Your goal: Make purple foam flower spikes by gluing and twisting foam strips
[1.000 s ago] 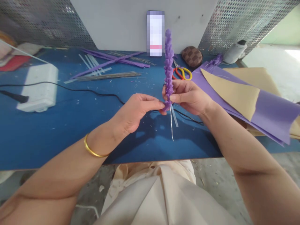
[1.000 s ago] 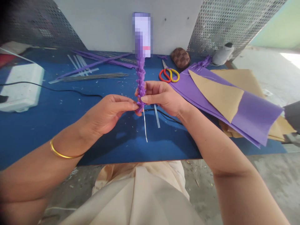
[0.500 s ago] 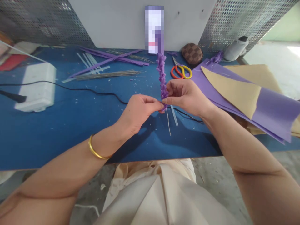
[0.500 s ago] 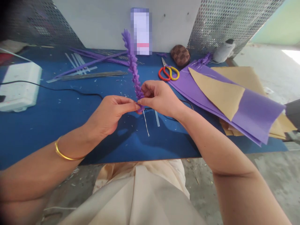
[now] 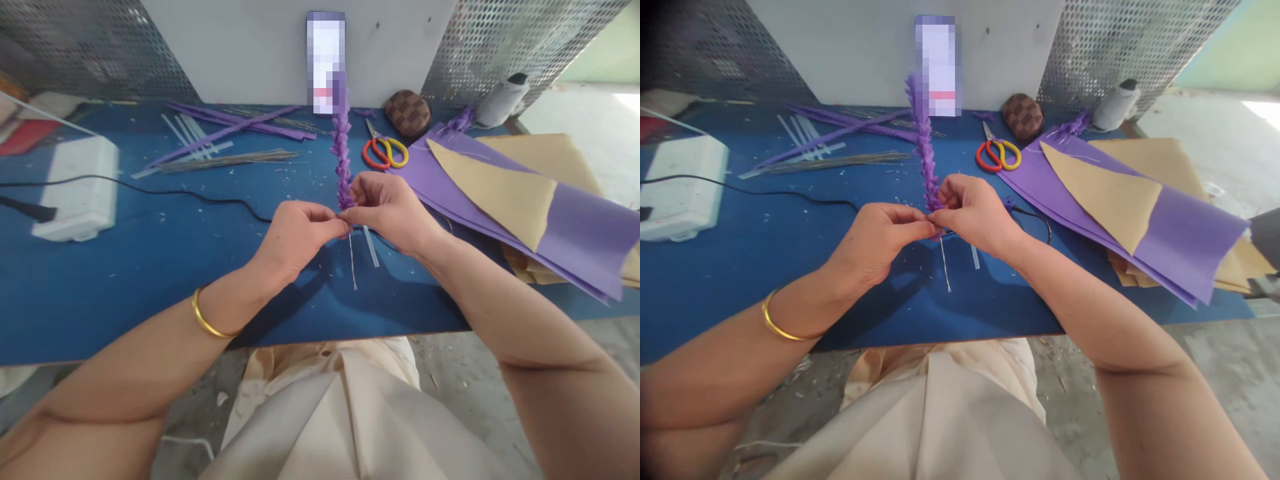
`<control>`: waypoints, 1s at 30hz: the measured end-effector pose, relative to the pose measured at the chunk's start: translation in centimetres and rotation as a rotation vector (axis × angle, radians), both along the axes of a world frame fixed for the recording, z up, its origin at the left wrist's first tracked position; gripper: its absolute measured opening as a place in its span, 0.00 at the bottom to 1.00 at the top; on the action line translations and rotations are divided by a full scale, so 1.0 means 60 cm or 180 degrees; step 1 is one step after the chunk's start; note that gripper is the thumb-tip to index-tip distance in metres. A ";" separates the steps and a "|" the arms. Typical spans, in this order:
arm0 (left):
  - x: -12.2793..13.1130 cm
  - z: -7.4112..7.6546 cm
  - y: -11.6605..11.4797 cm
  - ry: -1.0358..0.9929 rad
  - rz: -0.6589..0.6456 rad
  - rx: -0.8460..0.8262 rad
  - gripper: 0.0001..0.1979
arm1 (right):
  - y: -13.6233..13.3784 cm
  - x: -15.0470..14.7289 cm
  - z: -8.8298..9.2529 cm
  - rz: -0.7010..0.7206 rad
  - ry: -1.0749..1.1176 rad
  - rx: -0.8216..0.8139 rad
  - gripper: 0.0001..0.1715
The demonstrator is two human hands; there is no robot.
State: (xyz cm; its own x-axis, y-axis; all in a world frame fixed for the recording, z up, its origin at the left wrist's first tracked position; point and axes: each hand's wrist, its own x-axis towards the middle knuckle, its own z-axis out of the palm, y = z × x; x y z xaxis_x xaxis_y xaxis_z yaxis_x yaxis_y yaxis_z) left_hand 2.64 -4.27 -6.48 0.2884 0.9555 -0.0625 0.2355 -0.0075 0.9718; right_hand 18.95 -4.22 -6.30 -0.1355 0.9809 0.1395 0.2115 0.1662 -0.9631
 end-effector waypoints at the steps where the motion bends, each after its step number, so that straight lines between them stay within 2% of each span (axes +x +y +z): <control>1: 0.000 -0.001 0.001 -0.0056 -0.0012 -0.0044 0.04 | -0.001 0.000 0.000 0.0032 0.0102 -0.0053 0.15; 6: -0.002 0.000 0.007 -0.0546 -0.0034 -0.0252 0.03 | 0.004 0.014 0.010 0.0620 0.0823 -0.0491 0.06; 12: -0.007 0.004 0.011 -0.1009 -0.0227 -0.0399 0.06 | 0.020 0.029 0.000 0.1227 0.1437 -0.0657 0.14; 19: -0.009 0.007 0.009 -0.0928 -0.0338 -0.0444 0.08 | 0.027 0.028 -0.013 0.1355 0.1569 -0.0536 0.16; 30: -0.012 0.013 0.013 -0.1111 -0.0742 -0.0670 0.05 | 0.020 0.029 0.007 0.1316 0.1459 -0.0399 0.14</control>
